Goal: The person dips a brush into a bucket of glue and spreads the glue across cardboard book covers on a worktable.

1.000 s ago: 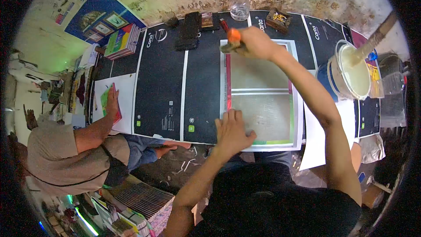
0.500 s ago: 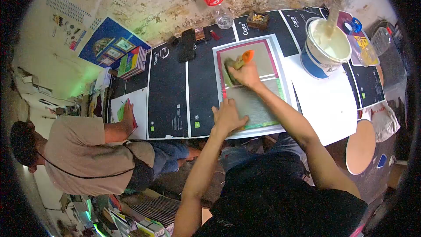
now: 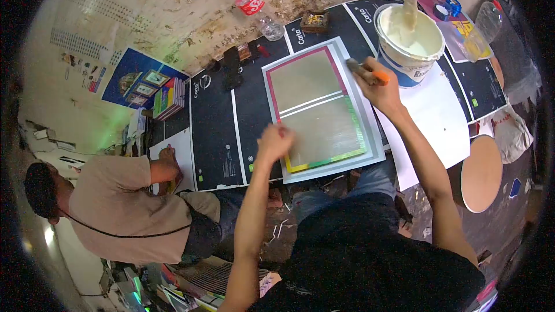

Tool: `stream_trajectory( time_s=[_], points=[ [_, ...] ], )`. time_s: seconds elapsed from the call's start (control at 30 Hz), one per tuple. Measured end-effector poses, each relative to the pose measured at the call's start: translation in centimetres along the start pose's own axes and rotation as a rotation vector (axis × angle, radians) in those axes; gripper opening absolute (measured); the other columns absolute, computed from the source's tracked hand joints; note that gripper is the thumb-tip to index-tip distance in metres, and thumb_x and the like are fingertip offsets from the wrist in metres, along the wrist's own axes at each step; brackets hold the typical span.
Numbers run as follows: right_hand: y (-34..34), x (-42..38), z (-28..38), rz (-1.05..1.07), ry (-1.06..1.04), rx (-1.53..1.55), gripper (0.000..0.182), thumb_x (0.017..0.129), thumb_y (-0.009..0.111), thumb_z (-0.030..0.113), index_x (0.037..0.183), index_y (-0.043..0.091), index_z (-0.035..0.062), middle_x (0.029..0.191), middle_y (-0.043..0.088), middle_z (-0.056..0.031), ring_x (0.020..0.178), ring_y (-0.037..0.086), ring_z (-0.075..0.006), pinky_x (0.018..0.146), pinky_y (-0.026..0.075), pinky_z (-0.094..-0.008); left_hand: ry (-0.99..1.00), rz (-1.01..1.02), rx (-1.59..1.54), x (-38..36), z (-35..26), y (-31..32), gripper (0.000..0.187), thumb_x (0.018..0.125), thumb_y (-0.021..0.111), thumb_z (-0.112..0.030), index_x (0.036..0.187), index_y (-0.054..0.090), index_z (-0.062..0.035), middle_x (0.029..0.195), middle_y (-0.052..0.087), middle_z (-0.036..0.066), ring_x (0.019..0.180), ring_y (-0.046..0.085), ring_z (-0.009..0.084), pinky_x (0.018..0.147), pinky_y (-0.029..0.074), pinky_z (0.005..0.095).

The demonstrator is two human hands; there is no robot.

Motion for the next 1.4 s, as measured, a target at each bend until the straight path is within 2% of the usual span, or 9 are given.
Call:
stream_trajectory(
  time_s=[0.07,0.2,0.57,0.67,0.73,0.97,1.1,1.23,1.4],
  points=[
    [-0.2,0.4,2.3,0.038,-0.367,0.154,0.021,0.073,0.071,0.007,0.093,0.063,0.0045,0.079,0.061,-0.0141,0.07,0.061,-0.0309,0.059,0.047,-0.0366,-0.016,-0.235,-0.117,2.3,-0.3,-1.8,0.052,0.073,0.066,-0.038,0.101,0.065,0.0048,0.093,0.067,0.018,0.094,0.064,0.0341,0.087,0.048,0.0445],
    [3.6,0.2,5.8,0.53,-0.643,-0.008,0.026,0.07,0.066,0.013,0.096,0.07,0.0129,0.091,0.064,-0.004,0.096,0.057,-0.0225,0.085,0.04,-0.0396,-0.157,-0.154,-0.026,7.5,1.7,-1.7,0.048,0.069,0.066,-0.034,0.098,0.067,0.0046,0.096,0.068,0.021,0.092,0.067,0.0307,0.084,0.05,0.0352],
    [-2.9,-3.9,3.8,1.122,-0.56,-0.383,0.019,0.067,0.072,0.016,0.086,0.072,0.0186,0.088,0.062,0.0003,0.1,0.055,-0.0218,0.09,0.034,-0.0491,-0.251,-0.055,-0.082,7.8,0.2,-2.0,0.035,0.065,0.069,-0.032,0.07,0.07,0.0022,0.072,0.069,0.016,0.075,0.07,0.025,0.073,0.052,0.0344],
    [-5.9,-3.3,3.1,1.128,-0.356,-0.309,0.016,0.07,0.074,0.023,0.082,0.069,0.0148,0.082,0.063,-0.0035,0.093,0.057,-0.0245,0.093,0.031,-0.0501,-0.234,-0.066,-0.064,8.2,0.3,-2.0,0.035,0.065,0.069,-0.032,0.071,0.07,0.0026,0.073,0.069,0.016,0.076,0.07,0.0253,0.074,0.052,0.034],
    [-7.3,-1.7,2.6,0.862,-0.246,-0.122,0.031,0.07,0.072,0.033,0.071,0.065,0.0023,0.062,0.061,-0.0181,0.062,0.062,-0.0364,0.07,0.048,-0.0465,-0.268,-0.099,-0.042,9.1,1.6,-1.7,0.034,0.065,0.069,-0.032,0.069,0.069,0.0023,0.07,0.068,0.015,0.068,0.068,0.0232,0.065,0.052,0.0333],
    [0.4,2.9,1.0,-0.046,0.232,0.082,0.037,0.073,0.069,0.038,0.078,0.062,0.002,0.067,0.064,-0.0199,0.067,0.065,-0.0384,0.064,0.053,-0.0445,-0.419,0.06,-0.498,7.6,3.8,-2.8,0.017,0.075,0.065,-0.021,0.088,0.066,-0.0093,0.074,0.062,0.0,0.062,0.058,0.0111,0.051,0.035,0.0274],
    [9.4,5.5,2.2,0.019,0.319,0.226,0.04,0.072,0.069,0.04,0.082,0.064,0.0021,0.078,0.066,-0.0224,0.076,0.065,-0.0392,0.072,0.053,-0.0465,-0.447,0.089,-0.573,7.3,4.8,-2.5,0.014,0.078,0.063,-0.019,0.089,0.066,-0.0112,0.079,0.062,0.0,0.076,0.059,0.0099,0.057,0.035,0.0255],
    [15.4,8.2,1.2,0.18,0.268,0.158,0.04,0.073,0.067,0.039,0.085,0.067,0.0011,0.085,0.067,-0.0237,0.08,0.065,-0.0408,0.075,0.053,-0.0472,-0.477,0.056,-0.563,8.0,5.3,-1.9,0.02,0.077,0.065,-0.022,0.09,0.067,-0.0064,0.072,0.061,0.0,0.061,0.058,0.01,0.045,0.027,0.024],
    [10.7,13.8,-2.9,0.252,0.41,-0.174,0.035,0.072,0.064,0.027,0.098,0.068,0.0038,0.102,0.067,-0.0216,0.095,0.066,-0.0379,0.081,0.053,-0.0464,-0.442,0.004,-0.503,8.3,5.2,-1.9,0.023,0.073,0.067,-0.024,0.084,0.066,-0.0034,0.07,0.062,0.003,0.056,0.056,0.0103,0.041,0.026,0.0263]
  ],
)
Point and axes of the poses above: each hand's wrist, its own x-axis towards the middle knuckle, its own y-axis out of the palm, z = x × y, the point moved 2 cm from there along x, towards the middle knuckle
